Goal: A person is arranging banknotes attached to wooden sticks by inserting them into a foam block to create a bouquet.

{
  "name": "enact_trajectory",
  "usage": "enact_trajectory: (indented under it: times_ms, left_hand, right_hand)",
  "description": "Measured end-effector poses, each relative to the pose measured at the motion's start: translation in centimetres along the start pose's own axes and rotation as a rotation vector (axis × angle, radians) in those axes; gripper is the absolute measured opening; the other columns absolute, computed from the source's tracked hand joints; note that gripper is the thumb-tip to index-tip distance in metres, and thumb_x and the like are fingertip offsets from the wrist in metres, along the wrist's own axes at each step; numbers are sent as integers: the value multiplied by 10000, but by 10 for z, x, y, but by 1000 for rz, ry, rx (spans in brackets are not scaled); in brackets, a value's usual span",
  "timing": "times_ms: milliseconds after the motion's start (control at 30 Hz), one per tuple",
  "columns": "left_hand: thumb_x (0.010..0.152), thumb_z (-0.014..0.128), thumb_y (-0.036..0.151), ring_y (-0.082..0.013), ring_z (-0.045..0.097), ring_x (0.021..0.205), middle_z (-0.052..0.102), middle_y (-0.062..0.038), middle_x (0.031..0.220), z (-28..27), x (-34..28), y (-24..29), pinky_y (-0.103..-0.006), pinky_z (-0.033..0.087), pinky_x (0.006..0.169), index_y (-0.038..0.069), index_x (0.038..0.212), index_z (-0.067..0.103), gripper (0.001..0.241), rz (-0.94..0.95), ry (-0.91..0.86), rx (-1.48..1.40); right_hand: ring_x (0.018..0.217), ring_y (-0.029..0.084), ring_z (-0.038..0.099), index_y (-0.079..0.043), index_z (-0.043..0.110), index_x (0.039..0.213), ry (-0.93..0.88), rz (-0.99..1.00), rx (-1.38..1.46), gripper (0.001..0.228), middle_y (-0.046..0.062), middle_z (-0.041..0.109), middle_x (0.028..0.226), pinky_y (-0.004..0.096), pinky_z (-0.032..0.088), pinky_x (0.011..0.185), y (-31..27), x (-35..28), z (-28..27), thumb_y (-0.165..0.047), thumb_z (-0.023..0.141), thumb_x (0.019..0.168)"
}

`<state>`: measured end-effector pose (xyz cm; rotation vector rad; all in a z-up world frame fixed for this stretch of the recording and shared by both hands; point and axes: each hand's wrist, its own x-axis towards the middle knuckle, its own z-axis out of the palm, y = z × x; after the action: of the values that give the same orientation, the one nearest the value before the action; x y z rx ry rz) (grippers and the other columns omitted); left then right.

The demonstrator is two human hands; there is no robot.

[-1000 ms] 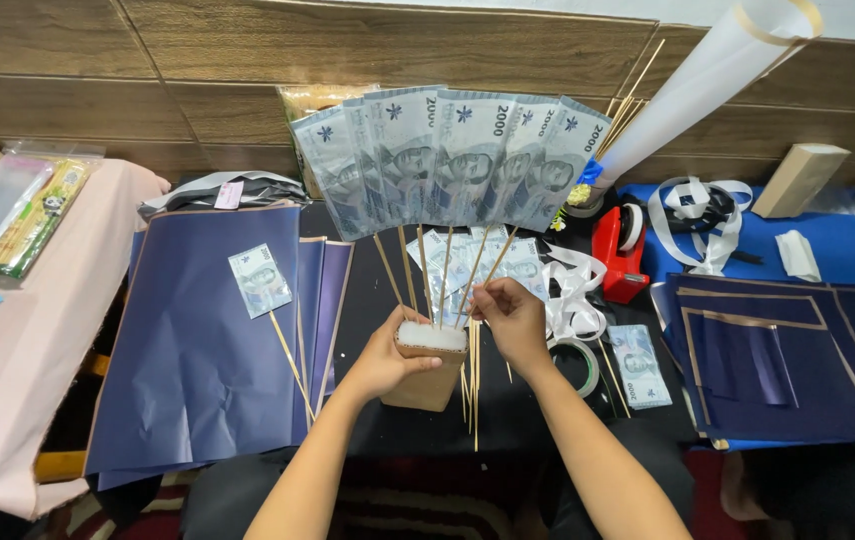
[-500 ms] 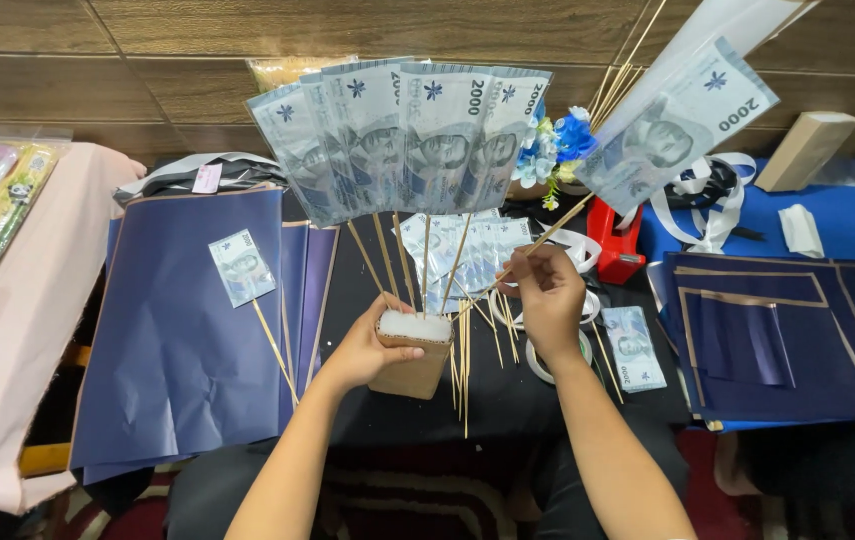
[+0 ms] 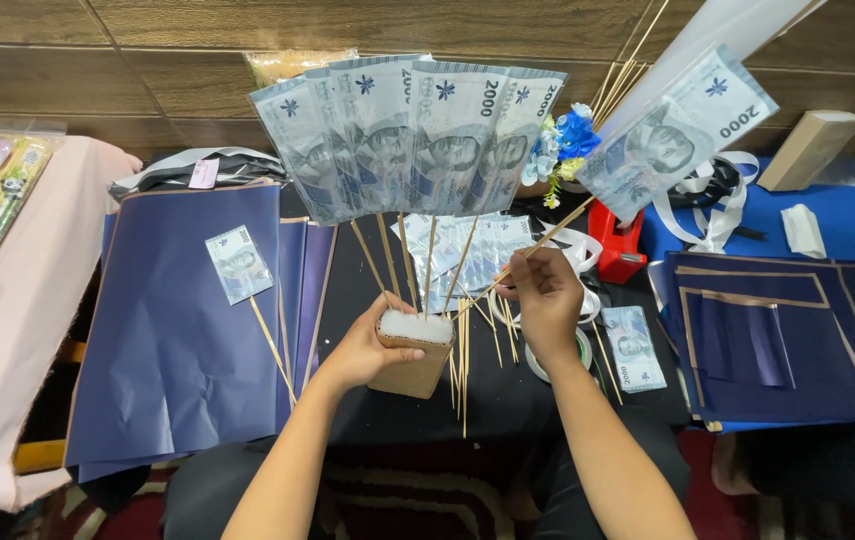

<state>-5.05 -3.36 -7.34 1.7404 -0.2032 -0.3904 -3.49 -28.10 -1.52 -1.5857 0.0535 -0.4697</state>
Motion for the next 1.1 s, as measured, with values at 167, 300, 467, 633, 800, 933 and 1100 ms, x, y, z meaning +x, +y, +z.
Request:
enact_trajectory:
  times_ms: [167, 300, 467, 633, 800, 933, 1100]
  left_hand:
    - [658, 958, 110, -418, 581, 1273, 701, -157, 1186, -2, 0, 5, -556, 431, 1094, 89, 1056, 536, 581, -1, 0, 2]
    - [653, 961, 111, -417, 582, 1276, 704, -151, 1191, 3, -1, 7, -553, 434, 1096, 94, 1061, 535, 590, -4, 2, 1]
    - [656, 960, 111, -417, 584, 1273, 704, -153, 1185, 3, -1, 3, -560, 434, 1095, 92, 1063, 534, 589, -2, 8, -3]
    - [657, 962, 114, -418, 592, 1263, 708, -156, 1176, 5, 0, 1, -559, 442, 1084, 89, 1056, 536, 584, 10, 8, 5]
    - [665, 956, 121, -414, 590, 1269, 708, -154, 1176, 2, 1, 1, -551, 437, 1097, 86, 1068, 542, 579, 7, 18, 5]
    - [666, 957, 125, -417, 590, 1266, 707, -160, 1178, 2, 1, 2, -553, 438, 1092, 83, 1073, 546, 580, 21, 23, 4]
    - [659, 962, 127, -427, 598, 1255, 710, -180, 1156, 3, 1, 3, -543, 449, 1087, 77, 1106, 581, 590, 6, 24, -6]
  right_hand:
    - [740, 218, 745, 8, 643, 1010, -12, -5, -10, 115, 164, 712, 807, 333, 677, 645, 10, 0, 0, -106, 639, 1008]
    - [735, 223, 748, 13, 648, 1008, -38, 46, 3, 148, 176, 711, 796, 338, 676, 662, 10, -3, 5, -133, 662, 992]
    - [725, 212, 748, 6, 670, 1001, -59, 45, 0, 137, 172, 724, 794, 333, 678, 657, 10, -5, 10, -127, 684, 971]
    - [703, 209, 749, 0, 697, 970, -88, 29, -34, 121, 182, 733, 779, 338, 686, 649, 17, -7, 15, -120, 704, 953]
    - [694, 210, 753, 26, 692, 963, -110, 67, 7, 124, 203, 743, 792, 318, 678, 633, 24, -12, 20, -97, 708, 949]
    - [685, 219, 752, 34, 684, 948, -113, 61, 4, 126, 214, 740, 787, 325, 681, 617, 28, -13, 21, -90, 702, 953]
    - [700, 219, 755, 18, 649, 920, -130, 91, 30, 126, 201, 745, 800, 335, 683, 632, 31, -14, 20, -96, 685, 961]
